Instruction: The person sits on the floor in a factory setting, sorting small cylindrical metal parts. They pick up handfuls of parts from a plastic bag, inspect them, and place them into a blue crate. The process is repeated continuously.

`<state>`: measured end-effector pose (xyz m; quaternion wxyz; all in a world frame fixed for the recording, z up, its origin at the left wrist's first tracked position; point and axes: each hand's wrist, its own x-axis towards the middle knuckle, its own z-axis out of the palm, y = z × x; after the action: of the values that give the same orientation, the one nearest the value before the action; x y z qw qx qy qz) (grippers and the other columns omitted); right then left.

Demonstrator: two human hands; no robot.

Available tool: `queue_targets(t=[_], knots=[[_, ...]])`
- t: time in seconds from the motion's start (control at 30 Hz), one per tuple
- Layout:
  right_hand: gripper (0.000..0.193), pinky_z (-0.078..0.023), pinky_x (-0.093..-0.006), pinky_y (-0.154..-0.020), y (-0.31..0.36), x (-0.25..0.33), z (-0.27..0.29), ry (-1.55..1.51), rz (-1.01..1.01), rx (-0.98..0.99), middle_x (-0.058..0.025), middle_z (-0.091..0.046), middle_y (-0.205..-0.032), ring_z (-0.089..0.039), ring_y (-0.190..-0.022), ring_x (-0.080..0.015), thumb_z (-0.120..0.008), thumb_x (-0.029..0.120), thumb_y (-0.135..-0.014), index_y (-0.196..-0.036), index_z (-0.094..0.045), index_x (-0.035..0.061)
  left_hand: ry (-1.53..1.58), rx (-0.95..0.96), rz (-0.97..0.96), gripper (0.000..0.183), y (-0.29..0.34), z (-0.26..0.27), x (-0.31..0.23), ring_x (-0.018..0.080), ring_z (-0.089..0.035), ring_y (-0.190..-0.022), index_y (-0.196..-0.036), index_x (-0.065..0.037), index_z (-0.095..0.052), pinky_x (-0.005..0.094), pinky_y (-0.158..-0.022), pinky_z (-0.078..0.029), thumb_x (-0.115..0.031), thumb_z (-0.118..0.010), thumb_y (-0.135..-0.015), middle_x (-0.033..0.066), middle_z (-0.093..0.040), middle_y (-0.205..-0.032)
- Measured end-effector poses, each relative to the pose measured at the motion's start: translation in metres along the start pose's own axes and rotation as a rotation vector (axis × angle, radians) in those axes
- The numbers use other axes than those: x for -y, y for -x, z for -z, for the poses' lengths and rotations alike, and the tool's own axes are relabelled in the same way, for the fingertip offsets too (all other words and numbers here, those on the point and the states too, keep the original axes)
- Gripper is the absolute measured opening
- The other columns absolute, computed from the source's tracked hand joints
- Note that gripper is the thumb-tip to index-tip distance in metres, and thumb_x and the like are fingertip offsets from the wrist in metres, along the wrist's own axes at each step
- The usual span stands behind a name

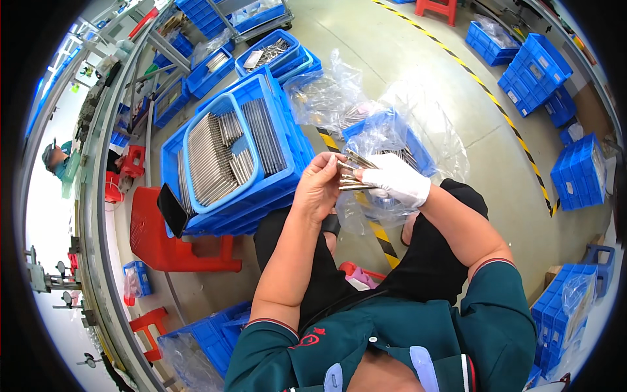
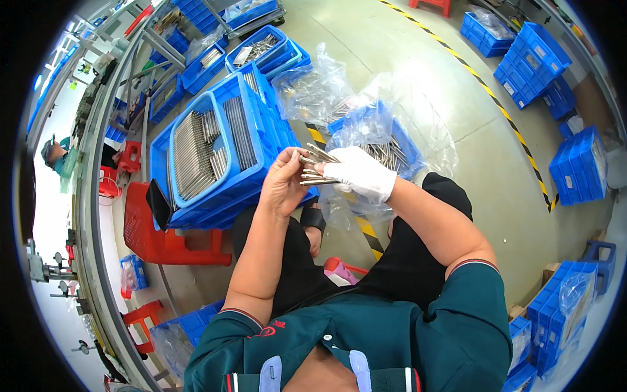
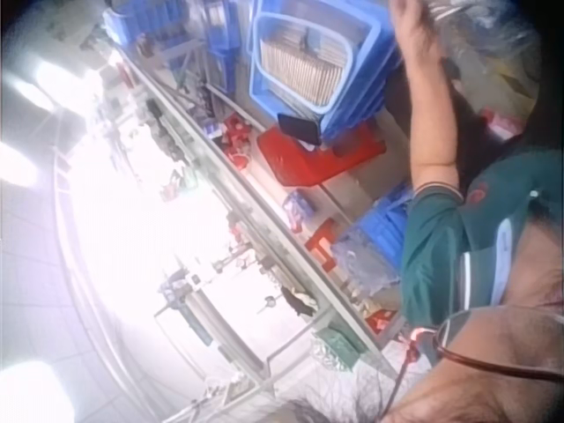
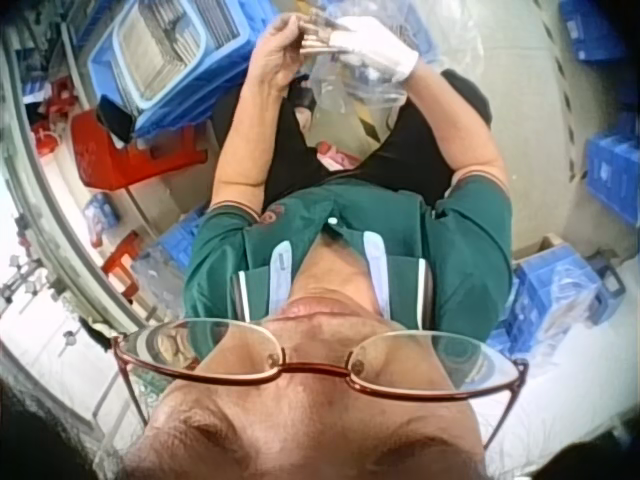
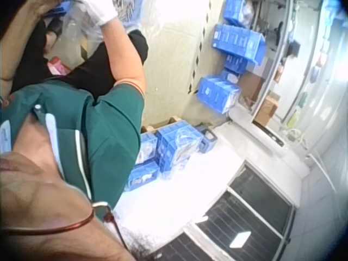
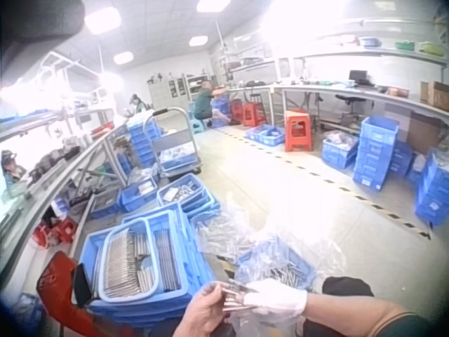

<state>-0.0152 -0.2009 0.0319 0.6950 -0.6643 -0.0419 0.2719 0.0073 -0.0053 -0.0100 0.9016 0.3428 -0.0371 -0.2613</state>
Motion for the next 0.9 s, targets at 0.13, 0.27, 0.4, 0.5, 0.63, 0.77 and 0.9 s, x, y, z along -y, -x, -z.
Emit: queue_targets(t=[0.13,0.27,0.4,0.5,0.63,0.77,0.9], knots=[[0.03,-0.035,-0.0244,-0.053,-0.001,0.001,0.004,0.06,-0.007,-0.006,0.0018,-0.053,-0.068,-0.043,-0.062,-0.0062,-0.063,0.031,-0.086,-0.086,-0.064,0.0013,-0.463,-0.07,-0.151,0.02,0.003,-0.007,-0.01,0.0098,-0.057,-0.072,-0.097,0.002,-0.062,0.0247,-0.069,-0.046,-0.017,-0.059,-0.091,0.0026,-0.062,-0.077],[0.03,-0.034,-0.0242,-0.053,-0.004,-0.003,0.006,0.119,-0.007,0.011,0.0019,-0.052,-0.068,-0.042,-0.061,-0.0059,-0.061,0.031,-0.087,-0.085,-0.064,0.0014,-0.74,-0.132,-0.193,0.019,0.006,-0.01,-0.017,0.0069,-0.051,-0.067,-0.092,0.001,-0.064,0.0212,-0.063,-0.041,-0.018,-0.062,-0.089,0.0007,-0.059,-0.074],[0.03,-0.033,-0.0241,-0.052,-0.001,0.004,0.008,0.03,-0.045,0.034,0.0015,-0.051,-0.066,-0.041,-0.06,-0.0059,-0.059,0.031,-0.088,-0.083,-0.063,0.0017,-0.874,-0.291,-0.37,0.019,0.01,-0.013,-0.022,0.0046,-0.046,-0.066,-0.09,0.001,-0.064,0.0196,-0.059,-0.037,-0.018,-0.064,-0.088,-0.002,-0.055,-0.071],[0.032,-0.032,-0.0244,-0.052,0.002,0.006,0.012,0.052,-0.074,0.043,0.0015,-0.05,-0.065,-0.04,-0.06,-0.0061,-0.058,0.033,-0.089,-0.084,-0.062,0.0017,-0.804,-0.313,-0.41,0.017,0.01,-0.012,-0.027,0.0044,-0.045,-0.066,-0.089,0.0,-0.064,0.019,-0.059,-0.036,-0.017,-0.063,-0.088,-0.0028,-0.054,-0.071],[0.039,-0.035,-0.0269,-0.053,0.001,0.009,0.004,0.27,-0.01,0.043,-0.0003,-0.049,-0.064,-0.041,-0.061,-0.0085,-0.057,0.04,-0.089,-0.083,-0.061,0.0012,-0.812,-0.231,-0.377,0.017,0.008,-0.014,-0.016,0.0051,-0.045,-0.07,-0.088,0.0,-0.065,0.0208,-0.063,-0.036,-0.016,-0.065,-0.088,-0.0026,-0.054,-0.077],[0.047,-0.037,-0.0299,-0.054,0.0,0.009,0.001,0.369,0.069,0.032,-0.0028,-0.049,-0.063,-0.043,-0.062,-0.0114,-0.055,0.046,-0.089,-0.081,-0.059,0.0,-0.782,-0.218,-0.292,0.018,0.008,-0.017,-0.011,0.0055,-0.044,-0.072,-0.084,0.001,-0.064,0.0216,-0.064,-0.036,-0.017,-0.067,-0.085,-0.002,-0.053,-0.076],[0.049,-0.037,-0.0305,-0.055,-0.002,0.006,0.003,0.401,0.012,0.048,-0.0039,-0.05,-0.064,-0.043,-0.061,-0.0122,-0.055,0.047,-0.088,-0.081,-0.06,-0.0008,-0.796,-0.206,-0.284,0.018,0.008,-0.013,-0.013,0.0065,-0.044,-0.071,-0.081,0.001,-0.064,0.0223,-0.064,-0.035,-0.016,-0.068,-0.084,-0.0013,-0.052,-0.075]])
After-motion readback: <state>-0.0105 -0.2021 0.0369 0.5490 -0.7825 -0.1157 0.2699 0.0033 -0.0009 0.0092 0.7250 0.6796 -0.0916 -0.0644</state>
